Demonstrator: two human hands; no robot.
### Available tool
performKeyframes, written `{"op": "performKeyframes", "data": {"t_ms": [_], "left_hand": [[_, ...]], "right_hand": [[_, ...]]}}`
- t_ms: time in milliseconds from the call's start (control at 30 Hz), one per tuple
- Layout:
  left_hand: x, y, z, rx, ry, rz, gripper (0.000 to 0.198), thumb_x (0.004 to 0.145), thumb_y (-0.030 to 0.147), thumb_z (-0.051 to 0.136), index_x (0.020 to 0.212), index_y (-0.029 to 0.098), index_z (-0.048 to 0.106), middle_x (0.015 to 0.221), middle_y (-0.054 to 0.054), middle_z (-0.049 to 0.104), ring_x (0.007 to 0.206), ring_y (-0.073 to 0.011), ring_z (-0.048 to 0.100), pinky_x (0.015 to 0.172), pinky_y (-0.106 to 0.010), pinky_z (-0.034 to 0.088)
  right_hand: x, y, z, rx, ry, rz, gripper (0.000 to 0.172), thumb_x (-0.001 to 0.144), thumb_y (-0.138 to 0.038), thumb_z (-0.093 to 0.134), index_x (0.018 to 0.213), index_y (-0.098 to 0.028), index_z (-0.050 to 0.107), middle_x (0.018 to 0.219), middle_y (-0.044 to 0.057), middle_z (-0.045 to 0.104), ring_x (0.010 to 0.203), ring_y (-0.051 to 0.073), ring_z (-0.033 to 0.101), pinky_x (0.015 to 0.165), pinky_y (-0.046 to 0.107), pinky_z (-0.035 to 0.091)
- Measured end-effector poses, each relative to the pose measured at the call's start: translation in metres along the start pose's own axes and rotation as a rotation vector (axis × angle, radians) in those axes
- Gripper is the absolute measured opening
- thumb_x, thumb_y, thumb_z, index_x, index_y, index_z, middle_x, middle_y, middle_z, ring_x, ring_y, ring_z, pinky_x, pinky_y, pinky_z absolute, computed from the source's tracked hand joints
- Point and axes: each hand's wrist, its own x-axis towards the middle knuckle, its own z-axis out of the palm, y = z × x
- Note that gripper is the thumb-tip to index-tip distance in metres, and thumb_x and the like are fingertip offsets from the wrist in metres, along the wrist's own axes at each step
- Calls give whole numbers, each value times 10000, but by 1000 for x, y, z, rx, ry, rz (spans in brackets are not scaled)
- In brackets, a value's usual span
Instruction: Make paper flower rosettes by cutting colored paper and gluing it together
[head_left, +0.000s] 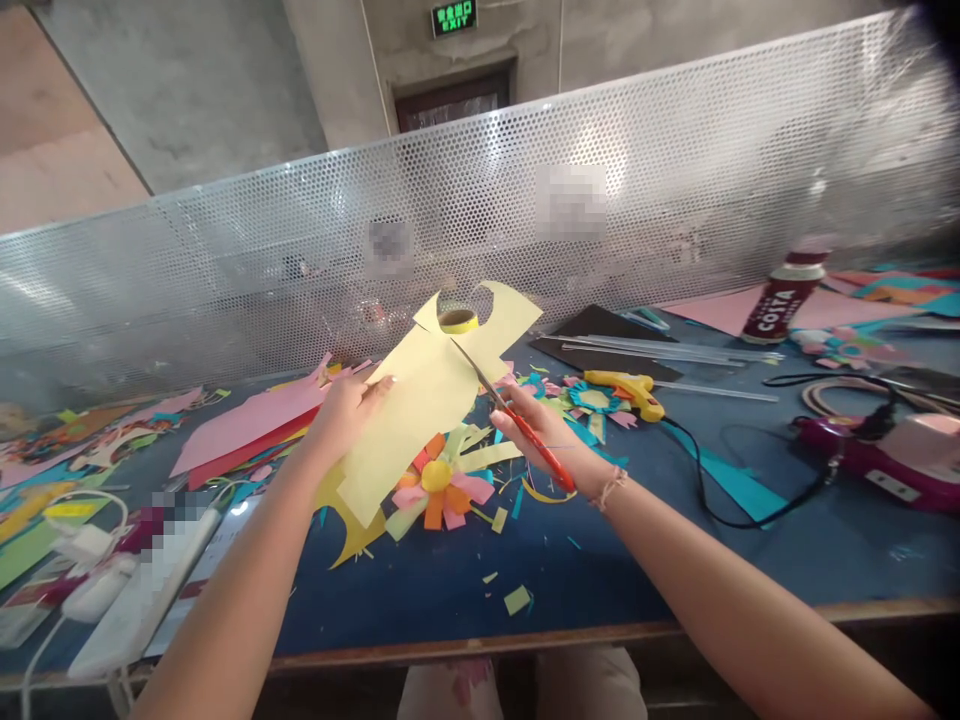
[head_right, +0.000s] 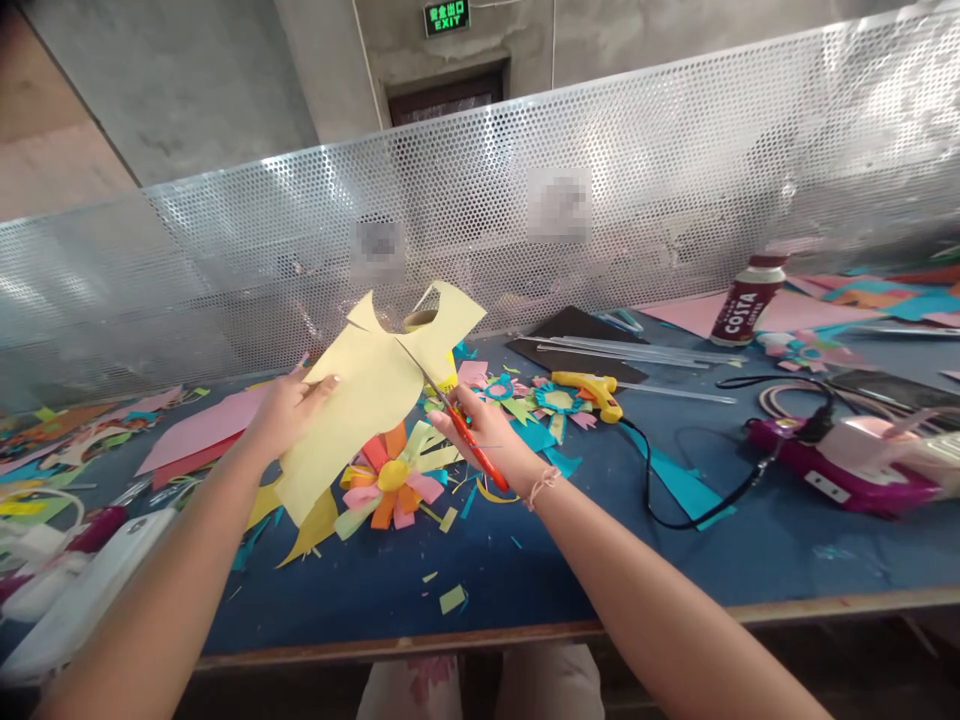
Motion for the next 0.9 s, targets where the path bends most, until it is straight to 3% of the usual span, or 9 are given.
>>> {"op": "performKeyframes", "data": {"t_ms": [367, 700, 800, 900], "left_hand": [[0, -2, -7, -18, -75, -74, 383, 851, 429, 416, 816, 127, 650, 493, 2, 506, 537, -146, 483, 503, -221, 364], [5, 0, -19, -13, -222, -101, 351, 830, 420, 476, 979, 162, 660, 659, -37, 630, 597, -172, 547, 601, -267, 412], [7, -1, -21, -15, -241, -80, 373, 836, 454, 455, 946, 163, 660, 698, -43, 644, 620, -172, 551, 604, -267, 414], [9, -3, -22, -3, -259, -90, 375, 827, 476, 455, 805, 161, 658, 604, -30, 590, 578, -163, 519, 579, -265, 401]], "right_hand": [[2, 1, -5, -86, -4, 4, 305, 796, -496, 528, 832, -205, 447, 618, -47, 426, 548, 99, 372, 521, 232, 300], [-3, -5, -7, -33, -81, -66, 315, 838, -472, 488, 984, -193, 477, 738, 13, 544, 631, 141, 480, 592, 272, 382], [-2, 1, -3, -20, -45, -52, 319, 829, -480, 500, 960, -189, 488, 737, 15, 553, 628, 143, 496, 579, 269, 386], [0, 4, -2, -34, -25, -21, 345, 799, -500, 546, 949, -191, 511, 720, 10, 564, 610, 140, 502, 561, 263, 387]]}}
